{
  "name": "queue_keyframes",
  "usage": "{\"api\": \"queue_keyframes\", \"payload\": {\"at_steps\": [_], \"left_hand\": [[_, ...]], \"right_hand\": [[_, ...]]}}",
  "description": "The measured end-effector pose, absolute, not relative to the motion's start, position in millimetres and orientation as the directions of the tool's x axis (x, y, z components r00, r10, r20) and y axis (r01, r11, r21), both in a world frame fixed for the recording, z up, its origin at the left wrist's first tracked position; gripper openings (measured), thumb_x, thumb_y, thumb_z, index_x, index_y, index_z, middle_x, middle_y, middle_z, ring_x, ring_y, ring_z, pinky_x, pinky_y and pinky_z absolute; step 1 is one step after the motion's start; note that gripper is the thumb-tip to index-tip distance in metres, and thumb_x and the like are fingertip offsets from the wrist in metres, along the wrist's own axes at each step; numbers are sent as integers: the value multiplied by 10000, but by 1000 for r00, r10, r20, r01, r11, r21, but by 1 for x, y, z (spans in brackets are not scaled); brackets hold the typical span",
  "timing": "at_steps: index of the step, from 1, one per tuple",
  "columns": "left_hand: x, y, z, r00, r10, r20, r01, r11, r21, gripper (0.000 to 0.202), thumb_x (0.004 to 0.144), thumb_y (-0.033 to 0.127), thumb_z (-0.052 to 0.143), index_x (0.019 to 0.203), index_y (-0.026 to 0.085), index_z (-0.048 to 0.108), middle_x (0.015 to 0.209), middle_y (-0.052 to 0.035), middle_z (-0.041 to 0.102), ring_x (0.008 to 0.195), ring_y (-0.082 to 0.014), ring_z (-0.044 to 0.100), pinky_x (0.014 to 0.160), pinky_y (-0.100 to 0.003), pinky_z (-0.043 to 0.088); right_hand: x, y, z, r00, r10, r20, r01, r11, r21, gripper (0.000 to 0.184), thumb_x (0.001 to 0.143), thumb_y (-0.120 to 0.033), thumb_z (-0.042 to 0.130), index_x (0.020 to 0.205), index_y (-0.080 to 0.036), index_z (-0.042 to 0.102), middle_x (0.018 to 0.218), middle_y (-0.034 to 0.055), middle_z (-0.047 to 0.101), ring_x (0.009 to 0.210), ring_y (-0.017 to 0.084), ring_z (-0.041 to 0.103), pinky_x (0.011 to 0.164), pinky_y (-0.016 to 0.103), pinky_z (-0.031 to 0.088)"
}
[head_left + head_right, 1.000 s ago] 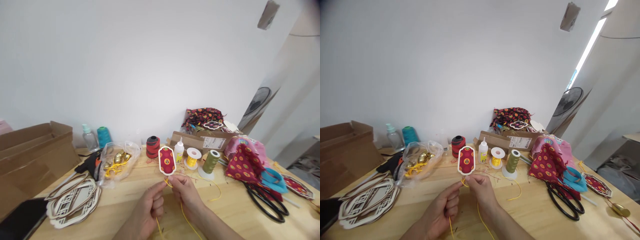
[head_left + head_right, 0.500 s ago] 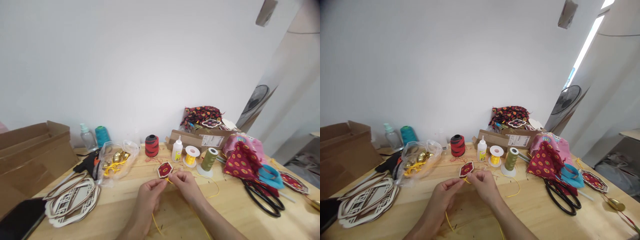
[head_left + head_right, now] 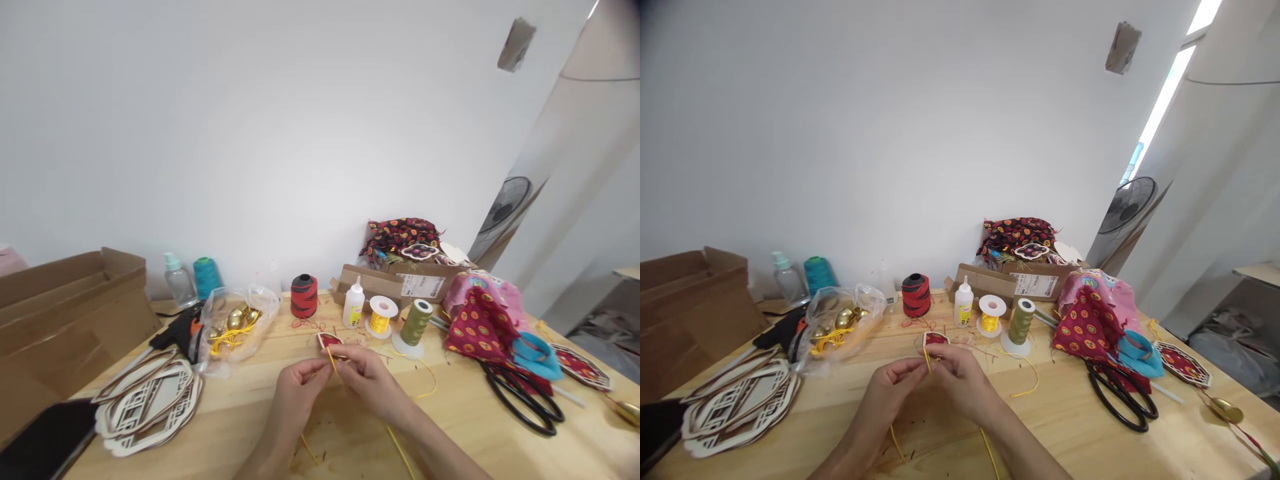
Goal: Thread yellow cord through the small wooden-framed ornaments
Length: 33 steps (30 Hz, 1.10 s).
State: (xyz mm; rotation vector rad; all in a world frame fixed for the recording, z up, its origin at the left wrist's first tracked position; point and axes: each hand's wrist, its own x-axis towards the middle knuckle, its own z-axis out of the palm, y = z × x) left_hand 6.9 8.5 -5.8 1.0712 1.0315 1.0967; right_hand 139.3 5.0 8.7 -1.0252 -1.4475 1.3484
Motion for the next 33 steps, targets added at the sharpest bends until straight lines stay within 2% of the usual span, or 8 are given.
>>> {"api": "queue_keyframes", "payload": {"at_steps": [4, 7, 12, 17, 20, 23, 28, 33], "left_hand": [[5, 6, -1, 152, 968, -200, -147, 222, 964, 220, 578, 283, 630, 711, 115, 679, 252, 103, 347, 267, -44, 276, 318, -159, 202], [5, 6, -1, 176, 958, -228, -144, 254, 957, 222, 576, 295, 613, 686, 109, 660, 230, 122, 280, 240, -18, 140, 299, -164, 78], [10, 6, 0, 169, 961, -220, -121, 241, 963, 240, 571, 357, 622, 596, 119, 645, 259, 118, 285, 250, -18, 150, 304, -175, 76], [10, 7, 2, 142, 972, -186, -91, 200, 976, 242, 560, 370, 637, 599, 134, 674, 273, 100, 353, 268, -37, 190, 318, -183, 149], [7, 9, -2, 169, 977, -132, -56, 143, 988, 222, 548, 363, 651, 590, 147, 686, 324, 61, 473, 309, -68, 313, 357, -186, 243], [6, 11, -6, 183, 978, -102, -61, 115, 991, 224, 536, 373, 662, 585, 156, 689, 420, 25, 566, 423, -106, 439, 420, -188, 309], [6, 12, -10, 195, 964, -180, -85, 199, 976, 338, 509, 435, 666, 639, 123, 679, 333, 83, 401, 312, -42, 266, 325, -163, 173], [3, 11, -10, 193, 966, -174, -97, 196, 976, 365, 536, 448, 646, 651, 102, 666, 402, 62, 435, 324, -35, 293, 295, -145, 172]], "right_hand": [[140, 8, -1, -287, 947, 147, 148, 195, -969, 252, 716, -274, 500, 929, -163, 576, 437, -93, 240, 378, 46, 185, 367, 175, 120], [142, 9, -5, -290, 935, 205, 254, 282, -925, 216, 724, -229, 476, 908, -160, 568, 429, -98, 226, 382, 49, 182, 372, 171, 128], [144, 8, 0, -312, 900, 305, 481, 426, -766, 211, 732, -175, 444, 875, -199, 597, 403, -93, 278, 379, 59, 223, 401, 170, 206], [148, 8, 5, -322, 845, 426, 633, 527, -567, 175, 714, -204, 503, 828, -231, 633, 489, -24, 554, 414, 88, 426, 445, 185, 299], [151, 9, 3, -355, 814, 459, 652, 568, -503, 135, 716, -223, 526, 778, -239, 644, 584, 6, 634, 464, 107, 509, 452, 190, 316], [153, 11, 2, -366, 798, 478, 658, 585, -473, 86, 691, -243, 572, 727, -235, 650, 563, 7, 634, 462, 114, 518, 443, 193, 312], [154, 14, 1, -346, 807, 479, 647, 575, -501, 77, 692, -253, 580, 697, -216, 648, 553, 6, 613, 474, 112, 512, 458, 197, 323], [155, 15, 4, -358, 788, 500, 609, 603, -515, 110, 717, -254, 562, 679, -187, 641, 598, 19, 580, 551, 120, 510, 499, 204, 348]]}}
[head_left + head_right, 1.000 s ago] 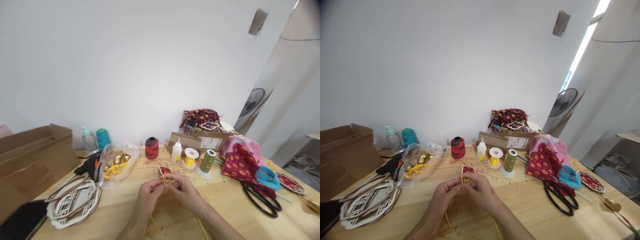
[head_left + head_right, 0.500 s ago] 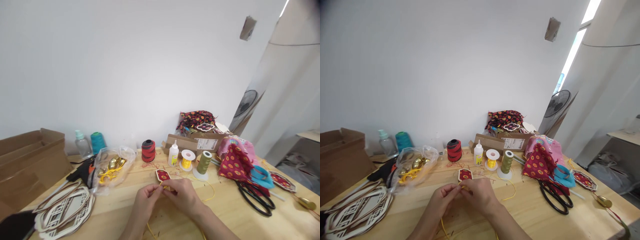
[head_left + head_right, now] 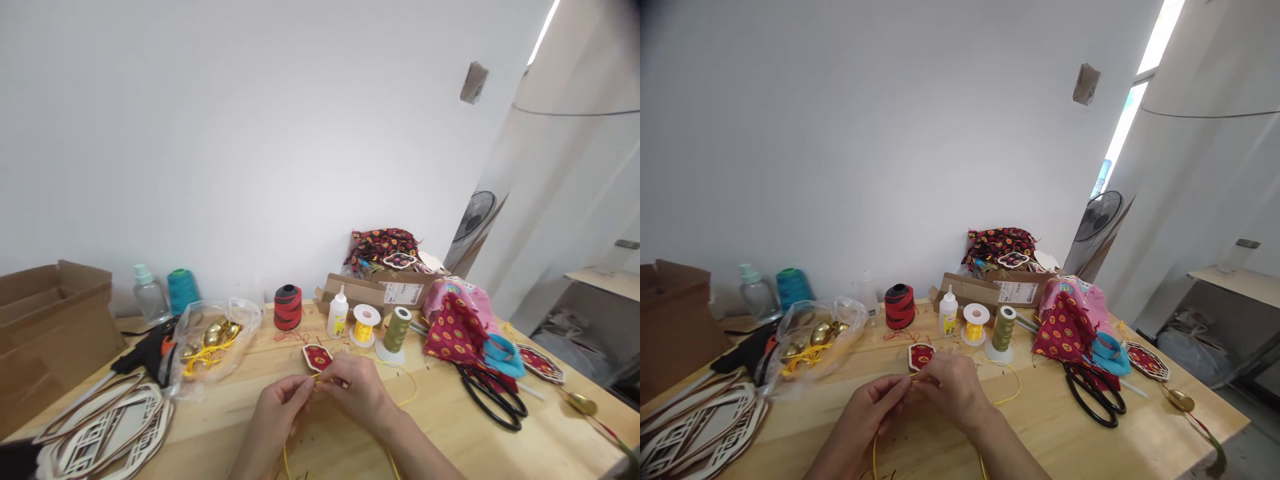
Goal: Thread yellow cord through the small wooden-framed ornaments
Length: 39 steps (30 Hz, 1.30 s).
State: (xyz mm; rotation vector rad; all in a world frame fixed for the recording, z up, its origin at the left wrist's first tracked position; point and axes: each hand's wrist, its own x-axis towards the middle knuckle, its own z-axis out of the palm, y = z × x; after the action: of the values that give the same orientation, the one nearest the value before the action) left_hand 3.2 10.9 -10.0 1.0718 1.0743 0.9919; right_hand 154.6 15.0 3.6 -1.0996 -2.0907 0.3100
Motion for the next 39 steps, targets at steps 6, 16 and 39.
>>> {"api": "queue_keyframes", "payload": {"at_steps": [6, 16, 39], "left_hand": [[1, 13, -9, 170, 964, -205, -134, 229, 964, 322, 518, 402, 677, 638, 104, 665, 456, 25, 520, 368, -45, 351, 306, -134, 198], [-1, 11, -10, 129, 960, -250, -188, 272, 944, 283, 491, 341, 703, 679, 131, 680, 466, 34, 534, 400, -51, 380, 352, -152, 187], [6, 12, -12, 197, 971, -133, -230, 178, 957, 311, 494, 271, 727, 719, 155, 546, 515, 11, 665, 438, -86, 516, 478, -178, 347]], "right_hand": [[155, 15, 5, -347, 778, 524, 608, 612, -505, 106, 728, -246, 546, 730, -196, 639, 749, 40, 547, 668, 132, 508, 564, 218, 376], [152, 13, 8, -370, 736, 567, 573, 661, -485, 115, 751, -257, 523, 725, -187, 610, 736, 40, 544, 679, 131, 500, 566, 221, 390], [146, 15, 2, -184, 957, 222, 310, 271, -911, 146, 681, -256, 577, 595, -155, 639, 634, 6, 504, 594, 107, 456, 530, 216, 352]]}}
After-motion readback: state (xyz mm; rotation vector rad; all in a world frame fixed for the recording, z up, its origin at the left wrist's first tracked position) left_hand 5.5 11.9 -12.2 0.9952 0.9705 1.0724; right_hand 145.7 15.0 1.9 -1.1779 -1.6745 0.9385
